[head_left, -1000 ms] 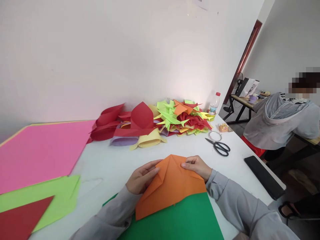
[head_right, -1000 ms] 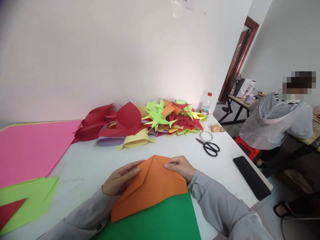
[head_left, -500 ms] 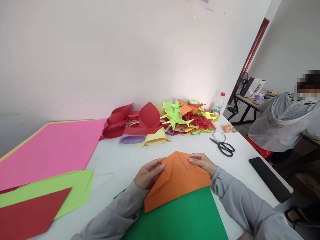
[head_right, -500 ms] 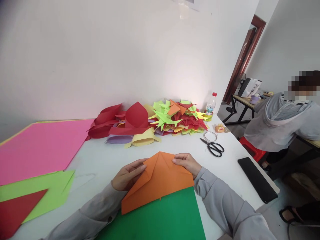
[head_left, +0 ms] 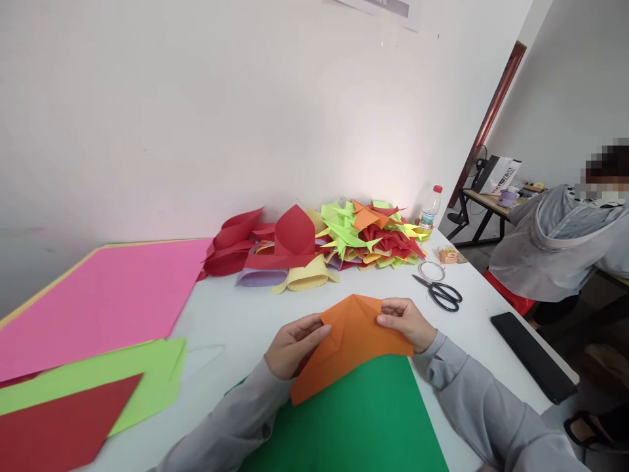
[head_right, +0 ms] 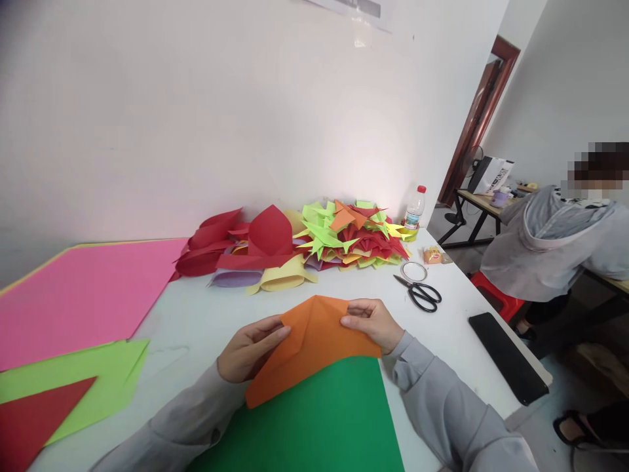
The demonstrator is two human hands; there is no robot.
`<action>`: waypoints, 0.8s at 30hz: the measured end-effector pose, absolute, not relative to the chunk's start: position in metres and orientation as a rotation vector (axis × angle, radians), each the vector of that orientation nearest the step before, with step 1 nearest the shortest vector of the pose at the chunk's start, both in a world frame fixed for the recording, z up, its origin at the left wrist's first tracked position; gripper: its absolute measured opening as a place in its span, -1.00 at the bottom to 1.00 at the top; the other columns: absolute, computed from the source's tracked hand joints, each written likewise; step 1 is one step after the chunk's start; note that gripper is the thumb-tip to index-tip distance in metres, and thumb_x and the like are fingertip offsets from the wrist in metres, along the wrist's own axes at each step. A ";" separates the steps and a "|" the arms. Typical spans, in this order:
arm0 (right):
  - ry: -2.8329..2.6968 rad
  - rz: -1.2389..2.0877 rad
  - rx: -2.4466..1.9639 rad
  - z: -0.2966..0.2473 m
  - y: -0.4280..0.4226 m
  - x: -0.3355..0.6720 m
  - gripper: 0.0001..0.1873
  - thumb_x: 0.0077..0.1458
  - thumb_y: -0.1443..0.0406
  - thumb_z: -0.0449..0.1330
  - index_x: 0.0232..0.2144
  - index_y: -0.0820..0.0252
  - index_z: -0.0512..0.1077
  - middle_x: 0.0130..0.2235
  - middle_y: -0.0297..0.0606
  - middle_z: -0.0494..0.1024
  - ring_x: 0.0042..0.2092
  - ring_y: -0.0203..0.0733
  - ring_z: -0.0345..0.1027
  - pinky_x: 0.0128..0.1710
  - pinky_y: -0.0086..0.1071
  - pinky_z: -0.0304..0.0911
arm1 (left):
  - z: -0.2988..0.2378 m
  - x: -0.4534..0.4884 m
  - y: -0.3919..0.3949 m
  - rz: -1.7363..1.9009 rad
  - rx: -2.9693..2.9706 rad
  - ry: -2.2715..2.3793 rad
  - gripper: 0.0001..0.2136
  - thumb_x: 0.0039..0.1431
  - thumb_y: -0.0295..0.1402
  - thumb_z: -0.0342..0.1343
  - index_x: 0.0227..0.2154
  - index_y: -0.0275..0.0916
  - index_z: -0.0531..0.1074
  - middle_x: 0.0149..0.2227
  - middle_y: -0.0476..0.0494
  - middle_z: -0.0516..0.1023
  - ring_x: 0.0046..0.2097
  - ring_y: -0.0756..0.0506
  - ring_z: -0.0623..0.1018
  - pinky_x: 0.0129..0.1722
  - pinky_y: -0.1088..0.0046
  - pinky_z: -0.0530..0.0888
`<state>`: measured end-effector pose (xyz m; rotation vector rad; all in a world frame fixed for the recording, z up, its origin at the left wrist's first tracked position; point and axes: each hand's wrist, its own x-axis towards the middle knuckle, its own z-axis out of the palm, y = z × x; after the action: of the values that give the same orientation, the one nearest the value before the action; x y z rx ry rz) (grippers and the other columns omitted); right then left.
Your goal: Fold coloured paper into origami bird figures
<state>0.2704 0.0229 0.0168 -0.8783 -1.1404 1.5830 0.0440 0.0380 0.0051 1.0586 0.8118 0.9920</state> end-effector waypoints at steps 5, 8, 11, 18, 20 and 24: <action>-1.182 1.500 -1.015 0.014 0.021 0.275 -0.65 -0.20 0.08 0.41 -0.43 0.22 0.56 -0.47 -0.33 0.55 -0.39 -0.22 0.42 -0.34 -0.36 0.30 | 0.006 0.047 0.035 0.999 1.110 0.911 -0.65 -0.22 -0.04 0.34 -0.61 -0.25 0.49 -0.63 0.01 0.46 -0.58 0.00 0.39 -0.59 0.52 0.32; -1.207 1.521 -1.036 0.017 0.019 0.277 -0.63 -0.11 0.03 0.35 -0.49 0.26 0.53 -0.50 -0.35 0.52 -0.46 -0.32 0.34 -0.44 -0.45 0.21 | 0.007 0.047 0.035 1.044 1.131 0.941 -0.66 -0.22 -0.06 0.35 -0.62 -0.26 0.49 -0.62 0.03 0.43 -0.55 0.02 0.38 -0.56 0.56 0.33; -1.217 1.591 -1.034 0.018 0.017 0.277 -0.61 -0.10 0.02 0.35 -0.49 0.27 0.51 -0.51 -0.37 0.50 -0.50 -0.36 0.31 -0.48 -0.48 0.16 | 0.007 0.046 0.035 1.058 1.122 0.952 -0.67 -0.22 -0.07 0.36 -0.62 -0.25 0.48 -0.63 0.05 0.41 -0.55 0.04 0.37 -0.57 0.58 0.32; -1.178 1.618 -1.056 0.009 0.016 0.278 -0.63 -0.19 0.09 0.42 -0.45 0.24 0.45 -0.50 -0.39 0.50 -0.49 -0.34 0.36 -0.44 -0.46 0.20 | 0.006 0.050 0.031 1.025 1.155 0.940 -0.69 -0.28 -0.11 0.40 -0.59 -0.24 0.53 -0.57 -0.05 0.53 -0.48 -0.06 0.49 -0.47 0.50 0.43; -1.196 1.616 -1.074 0.008 0.017 0.278 -0.60 -0.23 0.09 0.43 -0.45 0.25 0.43 -0.52 -0.40 0.49 -0.48 -0.34 0.36 -0.44 -0.46 0.20 | 0.006 0.052 0.029 1.000 1.144 0.922 -0.69 -0.29 -0.10 0.40 -0.55 -0.23 0.55 -0.54 -0.08 0.57 -0.41 -0.13 0.54 -0.41 0.43 0.48; -1.233 1.597 -1.144 0.007 0.018 0.278 -0.54 -0.30 0.06 0.45 -0.48 0.25 0.40 -0.54 -0.40 0.48 -0.49 -0.34 0.34 -0.46 -0.46 0.17 | 0.003 0.053 0.027 0.935 1.184 0.932 -0.65 -0.28 -0.06 0.38 -0.53 -0.25 0.55 -0.51 -0.09 0.59 -0.42 -0.12 0.54 -0.42 0.42 0.49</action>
<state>0.2782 0.0176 0.0075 -1.1443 -1.2334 1.5967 0.0529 0.0274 0.0032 1.1837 0.9316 0.9348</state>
